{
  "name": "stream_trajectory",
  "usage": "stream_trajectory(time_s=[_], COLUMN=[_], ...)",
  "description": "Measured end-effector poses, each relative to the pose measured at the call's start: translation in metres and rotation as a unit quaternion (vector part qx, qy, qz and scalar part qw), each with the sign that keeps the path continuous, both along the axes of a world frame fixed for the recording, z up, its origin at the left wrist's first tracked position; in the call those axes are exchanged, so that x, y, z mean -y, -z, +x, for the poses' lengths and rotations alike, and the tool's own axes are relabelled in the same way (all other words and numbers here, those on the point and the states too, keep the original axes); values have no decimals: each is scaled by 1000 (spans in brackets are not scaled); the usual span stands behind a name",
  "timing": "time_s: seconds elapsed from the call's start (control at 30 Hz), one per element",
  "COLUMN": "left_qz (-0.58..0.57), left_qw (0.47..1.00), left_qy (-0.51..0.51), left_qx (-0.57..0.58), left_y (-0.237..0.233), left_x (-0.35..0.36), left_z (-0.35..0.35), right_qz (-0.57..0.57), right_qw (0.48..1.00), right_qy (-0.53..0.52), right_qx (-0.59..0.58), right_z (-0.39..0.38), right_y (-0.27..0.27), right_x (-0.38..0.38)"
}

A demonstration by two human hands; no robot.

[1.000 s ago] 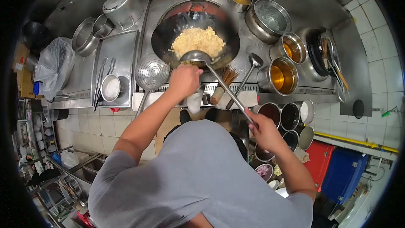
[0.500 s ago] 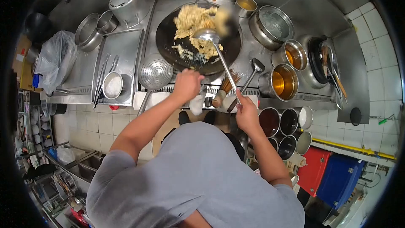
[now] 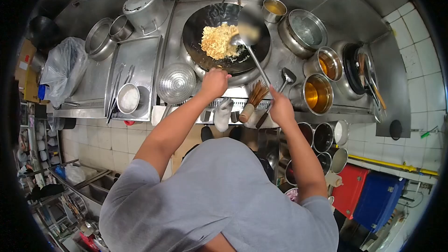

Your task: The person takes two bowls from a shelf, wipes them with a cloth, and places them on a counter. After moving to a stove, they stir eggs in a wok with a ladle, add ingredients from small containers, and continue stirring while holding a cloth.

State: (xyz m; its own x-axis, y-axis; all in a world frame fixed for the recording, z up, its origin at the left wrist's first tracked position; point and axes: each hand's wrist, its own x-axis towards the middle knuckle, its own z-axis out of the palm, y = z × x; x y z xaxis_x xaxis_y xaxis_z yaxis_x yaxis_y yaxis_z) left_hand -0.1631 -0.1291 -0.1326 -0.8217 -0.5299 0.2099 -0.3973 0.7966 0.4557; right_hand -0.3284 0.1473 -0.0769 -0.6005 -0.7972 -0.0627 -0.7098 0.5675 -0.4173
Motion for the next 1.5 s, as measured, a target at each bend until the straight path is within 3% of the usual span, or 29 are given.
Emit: stream_trajectory(time_s=[0.13, 0.17, 0.2, 0.27, 0.3, 0.43, 0.53, 0.67, 0.73, 0.77, 0.83, 0.87, 1.03, 1.07, 1.37, 1.5], left_qz=[11, 27, 28, 20, 14, 48, 12, 54, 37, 27, 49, 55, 42, 71, 51, 59], left_qw=[999, 998, 998, 999, 1000, 995, 1000, 994, 999, 999, 998, 998, 999, 995, 996, 997], left_qy=[22, 27, 9, 18, 28, -24, 10, -27, -15, 2, -10, -16, -15, -36, -29, -27], left_qx=[28, 42, 56, 24, -4, 83, -15, 87, 26, -24, 44, 39, 4, 52, 64, 37], left_y=[7, 7, 0, -14, -15, -16, -21, -19, -14, -10, -10, -9, -14, -21, -8, -8], left_x=[14, 14, 9, -6, -9, 4, -11, -7, -11, -14, -16, -18, -19, -17, -12, -11], left_z=[-5, -5, -5, 3, 5, -4, 8, -9, -9, -6, -10, -11, -12, -14, -17, -13], right_qz=[-49, -79, -108, -79, -47, -103, -171, -48, -30, -31, -148, -101, -89, -92, -104, -76], right_qw=[998, 992, 982, 985, 987, 977, 963, 977, 991, 991, 986, 982, 987, 989, 981, 968], right_qy=[12, 10, 8, 6, 6, -21, -72, 24, 62, 64, 23, 67, 52, 56, 30, 1], right_qx=[34, 96, 156, 152, 151, 185, 195, 207, 115, 118, 79, 148, 126, 100, 162, 239], right_z=[-3, -3, 3, 17, 24, 48, 33, 6, 12, 14, 16, 14, 20, 24, 18, 10], right_y=[28, 34, 31, 3, -9, -14, -3, -8, -14, -8, 11, 9, 9, 11, 35, 11], right_x=[77, 92, 101, 102, 99, 53, 3, -15, -5, 1, 14, 32, 85, 90, 92, 74])
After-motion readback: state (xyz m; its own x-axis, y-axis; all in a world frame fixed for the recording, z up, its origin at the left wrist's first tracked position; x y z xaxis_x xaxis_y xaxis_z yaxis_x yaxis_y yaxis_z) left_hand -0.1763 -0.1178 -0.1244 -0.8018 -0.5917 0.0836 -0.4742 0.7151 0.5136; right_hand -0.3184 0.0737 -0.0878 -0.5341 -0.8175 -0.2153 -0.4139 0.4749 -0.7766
